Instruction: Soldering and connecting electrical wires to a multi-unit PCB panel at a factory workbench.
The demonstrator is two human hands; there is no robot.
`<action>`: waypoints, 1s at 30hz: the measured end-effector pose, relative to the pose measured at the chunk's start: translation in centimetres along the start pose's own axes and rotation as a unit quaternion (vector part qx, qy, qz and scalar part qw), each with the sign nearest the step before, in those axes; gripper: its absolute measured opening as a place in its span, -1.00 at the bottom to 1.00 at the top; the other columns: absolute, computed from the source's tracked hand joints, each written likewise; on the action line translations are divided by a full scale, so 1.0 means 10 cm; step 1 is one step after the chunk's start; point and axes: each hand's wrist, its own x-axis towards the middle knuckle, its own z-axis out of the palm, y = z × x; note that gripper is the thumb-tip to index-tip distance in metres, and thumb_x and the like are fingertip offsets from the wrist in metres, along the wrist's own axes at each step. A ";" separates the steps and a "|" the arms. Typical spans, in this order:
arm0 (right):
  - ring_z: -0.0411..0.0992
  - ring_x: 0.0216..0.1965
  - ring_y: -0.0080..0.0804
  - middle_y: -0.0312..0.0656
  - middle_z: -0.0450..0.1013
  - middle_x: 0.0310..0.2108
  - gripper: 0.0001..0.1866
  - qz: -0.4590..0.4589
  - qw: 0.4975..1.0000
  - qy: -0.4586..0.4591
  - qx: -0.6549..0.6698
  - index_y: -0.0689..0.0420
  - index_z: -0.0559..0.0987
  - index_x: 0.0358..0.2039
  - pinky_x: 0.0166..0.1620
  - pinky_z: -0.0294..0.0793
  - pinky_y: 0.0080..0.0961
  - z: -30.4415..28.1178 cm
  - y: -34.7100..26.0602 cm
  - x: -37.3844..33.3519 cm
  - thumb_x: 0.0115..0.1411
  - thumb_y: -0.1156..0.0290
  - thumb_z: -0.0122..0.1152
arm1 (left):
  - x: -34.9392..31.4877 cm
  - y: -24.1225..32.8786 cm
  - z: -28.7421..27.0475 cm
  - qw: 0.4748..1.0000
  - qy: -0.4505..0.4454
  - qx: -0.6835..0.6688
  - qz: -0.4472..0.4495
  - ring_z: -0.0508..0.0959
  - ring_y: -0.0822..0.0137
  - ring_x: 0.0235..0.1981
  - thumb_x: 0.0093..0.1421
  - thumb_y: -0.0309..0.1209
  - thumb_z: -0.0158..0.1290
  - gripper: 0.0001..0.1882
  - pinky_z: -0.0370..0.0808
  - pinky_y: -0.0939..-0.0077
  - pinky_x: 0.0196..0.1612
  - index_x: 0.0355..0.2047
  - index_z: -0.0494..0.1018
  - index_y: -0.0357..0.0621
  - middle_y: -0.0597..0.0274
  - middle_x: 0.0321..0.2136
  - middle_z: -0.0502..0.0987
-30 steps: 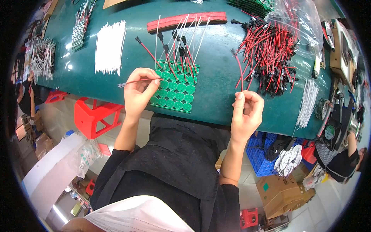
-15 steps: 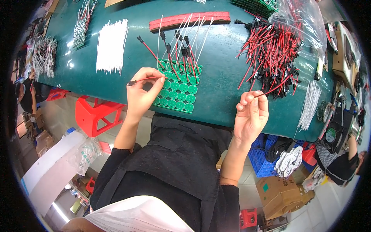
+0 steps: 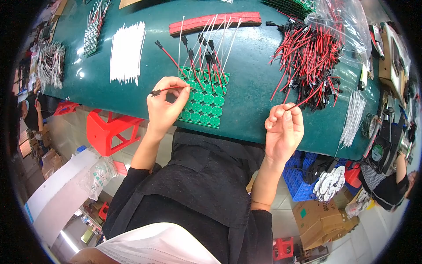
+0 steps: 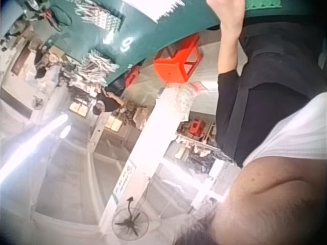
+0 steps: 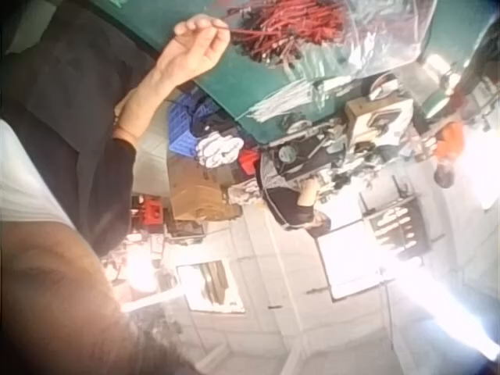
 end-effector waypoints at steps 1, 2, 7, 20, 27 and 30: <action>0.33 -0.35 -0.48 -0.21 0.40 -0.33 -0.86 0.002 1.000 -0.001 0.000 0.22 0.45 -0.12 -0.44 0.41 -0.64 0.00 0.00 0.00 0.34 0.49 0.05 | 0.00 0.00 0.01 1.000 0.006 0.014 0.009 0.57 0.46 -0.47 0.08 -0.65 0.17 -0.87 0.50 0.62 -0.40 -0.34 0.48 -0.27 0.20 -0.41 0.53; 0.34 -0.35 -0.46 -0.21 0.41 -0.33 -0.86 0.005 1.000 -0.002 0.000 0.22 0.45 -0.12 -0.44 0.42 -0.63 0.01 0.01 -0.01 0.34 0.49 0.06 | 0.00 0.00 0.02 1.000 0.005 0.013 0.010 0.57 0.46 -0.47 0.08 -0.65 0.17 -0.87 0.50 0.62 -0.40 -0.34 0.48 -0.27 0.20 -0.41 0.53; 0.36 -0.37 -0.44 -0.17 0.43 -0.34 -0.87 -0.008 1.000 -0.012 -0.017 0.26 0.46 -0.14 -0.45 0.44 -0.58 0.04 0.01 -0.03 0.33 0.51 0.06 | -0.03 0.01 0.05 0.998 0.031 0.053 0.033 0.57 0.42 -0.49 0.05 -0.66 0.18 -0.86 0.51 0.60 -0.42 -0.38 0.46 -0.27 0.20 -0.43 0.52; 0.44 -0.47 -0.43 -0.09 0.48 -0.38 -0.89 -0.031 0.989 -0.025 -0.141 0.32 0.48 -0.22 -0.44 0.52 -0.51 0.15 0.08 -0.14 0.31 0.54 0.09 | -0.03 -0.02 0.04 0.999 0.016 0.025 0.026 0.56 0.43 -0.49 0.04 -0.64 0.19 -0.87 0.52 0.59 -0.41 -0.42 0.46 -0.27 0.20 -0.43 0.52; 0.45 -0.48 -0.47 -0.10 0.48 -0.38 -0.93 -0.048 0.973 -0.051 -0.220 0.34 0.49 -0.27 -0.42 0.50 -0.57 0.22 0.12 -0.18 0.29 0.59 0.11 | 0.05 -0.04 0.05 0.995 -0.003 0.081 0.064 0.55 0.39 -0.51 0.06 -0.58 0.24 -0.80 0.50 0.55 -0.44 -0.33 0.43 -0.23 0.24 -0.49 0.53; 0.45 -0.47 -0.50 -0.13 0.48 -0.42 -0.96 -0.086 0.906 -0.082 -0.407 0.30 0.53 -0.37 -0.39 0.46 -0.62 0.33 0.15 -0.20 0.19 0.61 0.22 | 0.04 -0.05 0.06 0.997 0.005 0.068 0.032 0.54 0.38 -0.51 0.06 -0.54 0.26 -0.73 0.48 0.53 -0.45 -0.27 0.41 -0.21 0.24 -0.49 0.54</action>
